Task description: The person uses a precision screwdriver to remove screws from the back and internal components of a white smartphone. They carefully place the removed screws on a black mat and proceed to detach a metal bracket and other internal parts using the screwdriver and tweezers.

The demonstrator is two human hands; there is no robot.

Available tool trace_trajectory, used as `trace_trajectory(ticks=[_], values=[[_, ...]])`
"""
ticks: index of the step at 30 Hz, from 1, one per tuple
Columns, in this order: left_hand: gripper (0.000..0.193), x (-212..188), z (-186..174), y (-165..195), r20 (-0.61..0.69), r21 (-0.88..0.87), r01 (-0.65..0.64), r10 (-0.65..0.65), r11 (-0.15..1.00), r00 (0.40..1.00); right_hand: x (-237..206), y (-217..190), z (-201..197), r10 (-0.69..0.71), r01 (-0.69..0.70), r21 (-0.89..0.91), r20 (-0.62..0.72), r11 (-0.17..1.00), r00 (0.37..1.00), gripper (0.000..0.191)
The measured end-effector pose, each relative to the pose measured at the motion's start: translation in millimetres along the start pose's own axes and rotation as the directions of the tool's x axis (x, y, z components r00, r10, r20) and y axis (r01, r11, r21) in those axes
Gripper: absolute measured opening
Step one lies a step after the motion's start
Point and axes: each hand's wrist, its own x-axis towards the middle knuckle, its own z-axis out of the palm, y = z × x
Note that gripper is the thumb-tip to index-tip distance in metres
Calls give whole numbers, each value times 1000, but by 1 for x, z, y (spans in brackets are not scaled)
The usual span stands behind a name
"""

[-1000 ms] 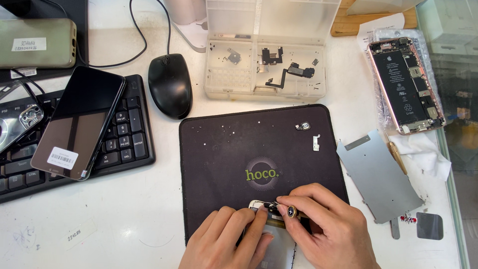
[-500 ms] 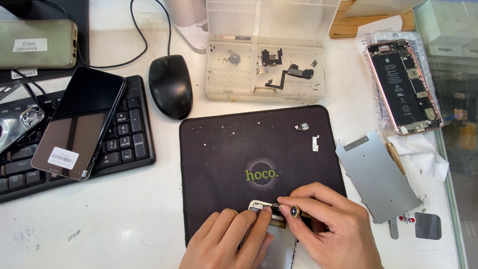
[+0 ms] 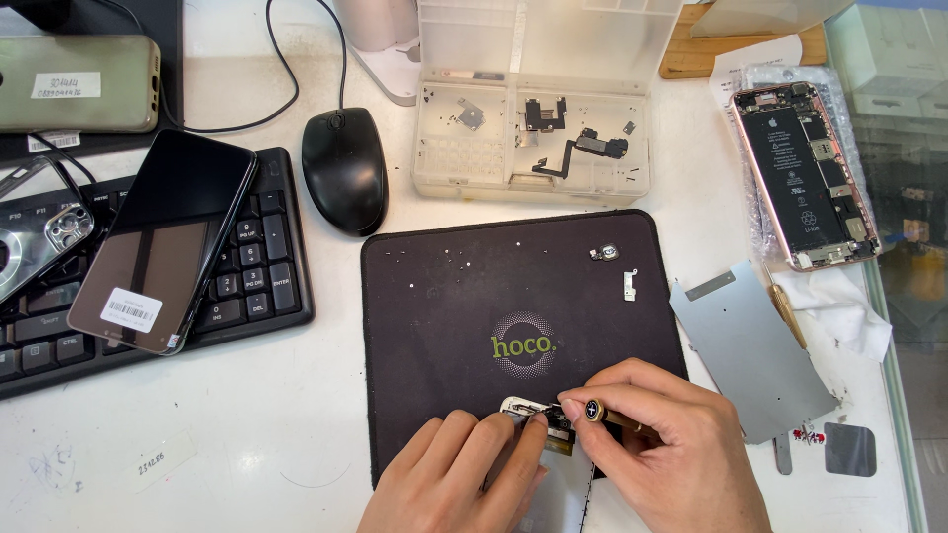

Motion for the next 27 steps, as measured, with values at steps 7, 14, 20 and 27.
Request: trace_trajectory(ticks=[7, 14, 20, 27], values=[[35, 0, 1, -1, 1, -5, -7, 7, 1000, 1000, 0, 1, -3, -59, 63, -74, 53, 995, 997, 24], [33, -2, 4, -2, -1, -24, 3, -3, 1000, 1000, -1, 5, -1, -384, 384, -55, 13, 922, 923, 30], [33, -1, 3, -2, 7, -15, 6, -6, 1000, 1000, -3, 8, 0, -289, 289, -90, 18, 953, 957, 28], [37, 0, -1, -1, 2, -23, -9, 9, 1000, 1000, -2, 12, 1, -244, 243, -37, 0, 969, 970, 24]])
